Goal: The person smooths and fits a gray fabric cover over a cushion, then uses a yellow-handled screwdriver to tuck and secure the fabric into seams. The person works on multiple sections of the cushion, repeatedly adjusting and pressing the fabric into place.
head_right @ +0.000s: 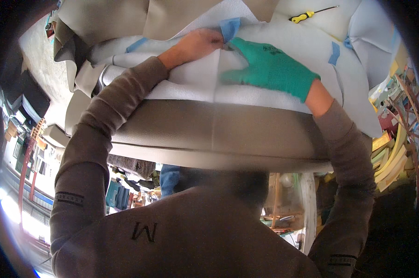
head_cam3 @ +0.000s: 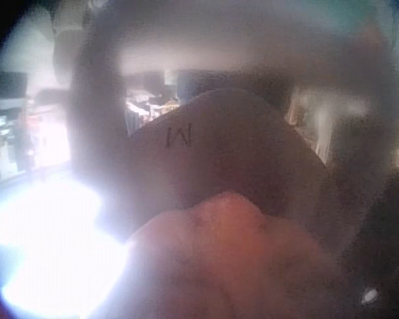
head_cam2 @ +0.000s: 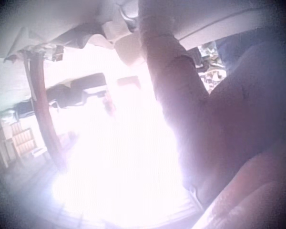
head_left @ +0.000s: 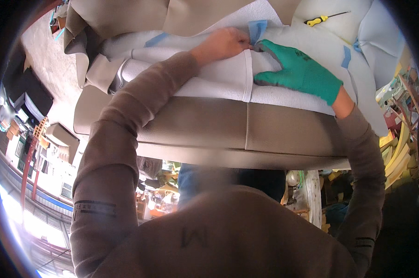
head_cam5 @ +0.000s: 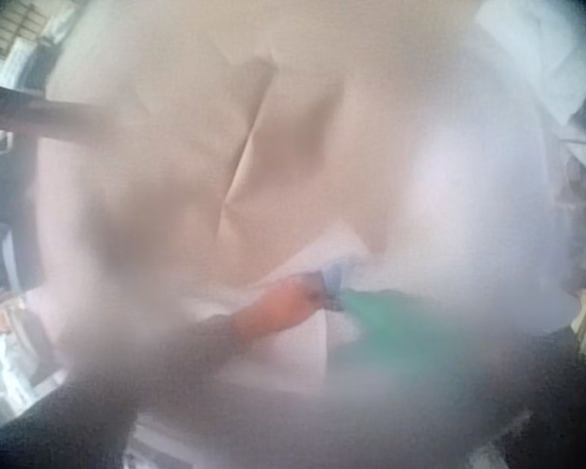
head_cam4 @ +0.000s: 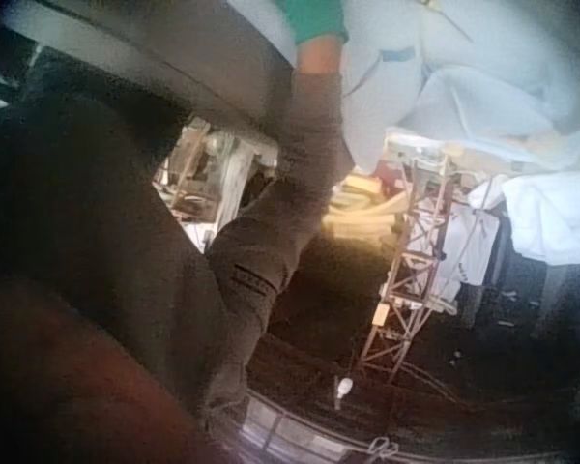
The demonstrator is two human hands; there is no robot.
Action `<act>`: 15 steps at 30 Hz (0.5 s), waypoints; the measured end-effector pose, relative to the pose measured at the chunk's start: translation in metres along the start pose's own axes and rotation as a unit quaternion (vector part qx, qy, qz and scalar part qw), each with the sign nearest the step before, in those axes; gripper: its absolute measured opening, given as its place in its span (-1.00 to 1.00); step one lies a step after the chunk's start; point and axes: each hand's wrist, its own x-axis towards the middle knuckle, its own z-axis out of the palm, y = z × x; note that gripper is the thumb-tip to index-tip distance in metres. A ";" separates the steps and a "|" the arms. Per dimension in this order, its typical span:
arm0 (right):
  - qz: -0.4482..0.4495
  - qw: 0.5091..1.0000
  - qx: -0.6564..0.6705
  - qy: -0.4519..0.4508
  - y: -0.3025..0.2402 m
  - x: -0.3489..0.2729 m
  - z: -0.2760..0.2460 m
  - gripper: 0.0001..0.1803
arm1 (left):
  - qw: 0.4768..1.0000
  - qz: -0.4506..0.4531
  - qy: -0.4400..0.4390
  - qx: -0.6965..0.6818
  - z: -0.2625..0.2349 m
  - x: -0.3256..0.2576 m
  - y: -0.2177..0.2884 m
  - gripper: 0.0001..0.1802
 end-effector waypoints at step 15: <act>-0.170 0.969 -0.128 0.124 -0.060 -0.090 0.097 -0.01 | 0.998 -0.059 -0.019 0.021 0.005 0.005 -0.004 -0.65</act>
